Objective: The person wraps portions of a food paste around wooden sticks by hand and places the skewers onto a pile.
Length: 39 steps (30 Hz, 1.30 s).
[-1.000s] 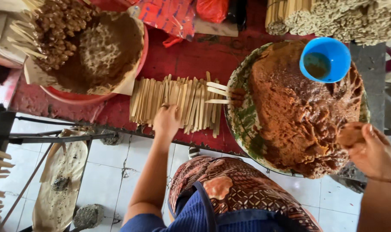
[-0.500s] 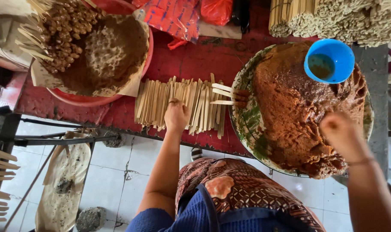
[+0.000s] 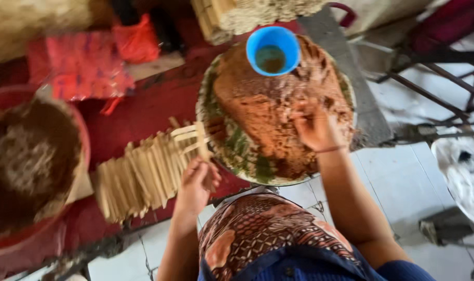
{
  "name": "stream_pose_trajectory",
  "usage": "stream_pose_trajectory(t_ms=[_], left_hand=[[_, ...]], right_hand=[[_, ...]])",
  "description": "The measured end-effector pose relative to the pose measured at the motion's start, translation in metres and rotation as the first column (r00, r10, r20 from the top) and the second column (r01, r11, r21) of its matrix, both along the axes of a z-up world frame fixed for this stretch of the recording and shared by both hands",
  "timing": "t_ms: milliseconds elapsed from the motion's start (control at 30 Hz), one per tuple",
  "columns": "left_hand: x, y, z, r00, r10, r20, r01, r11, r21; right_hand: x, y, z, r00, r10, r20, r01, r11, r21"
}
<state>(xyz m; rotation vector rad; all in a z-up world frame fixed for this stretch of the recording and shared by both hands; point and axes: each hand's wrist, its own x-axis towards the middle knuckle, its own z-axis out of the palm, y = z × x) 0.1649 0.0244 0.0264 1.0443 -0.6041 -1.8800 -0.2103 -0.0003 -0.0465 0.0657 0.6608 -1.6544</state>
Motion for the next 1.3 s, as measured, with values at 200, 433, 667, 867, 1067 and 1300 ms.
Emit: stream_pose_trajectory(t_ms=[200, 433, 667, 867, 1067, 1300], left_hand=[[-0.094, -0.011, 0.007, 0.933, -0.328, 0.145, 0.349, 0.924, -0.156], [-0.140, -0.014, 0.022, 0.842, -0.540, -0.005, 0.540, 0.842, -0.008], [-0.170, -0.013, 0.032, 0.948, -0.318, 0.007, 0.304, 0.913, 0.273], [-0.176, -0.014, 0.045, 0.954, -0.298, -0.042, 0.299, 0.922, 0.246], [-0.172, -0.034, -0.043, 0.706, -0.055, 0.706, 0.584, 0.609, -0.537], [-0.173, -0.041, -0.039, 0.482, 0.548, 0.684, 0.768, 0.112, -0.631]], right_hand=[[0.062, 0.005, 0.094, 0.945, 0.001, -0.327, 0.002, 1.000, 0.009], [0.060, 0.011, 0.129, 0.991, -0.004, -0.130, -0.008, 0.996, -0.086], [0.056, 0.003, 0.114, 0.940, -0.011, -0.341, -0.025, 0.995, -0.101], [0.060, 0.007, 0.136, 0.939, 0.021, -0.344, -0.029, 0.999, -0.017], [0.061, 0.009, 0.148, 0.972, 0.181, -0.149, -0.192, 0.979, -0.067], [0.066, 0.009, 0.167, 0.989, -0.022, 0.144, 0.015, 0.998, 0.055]])
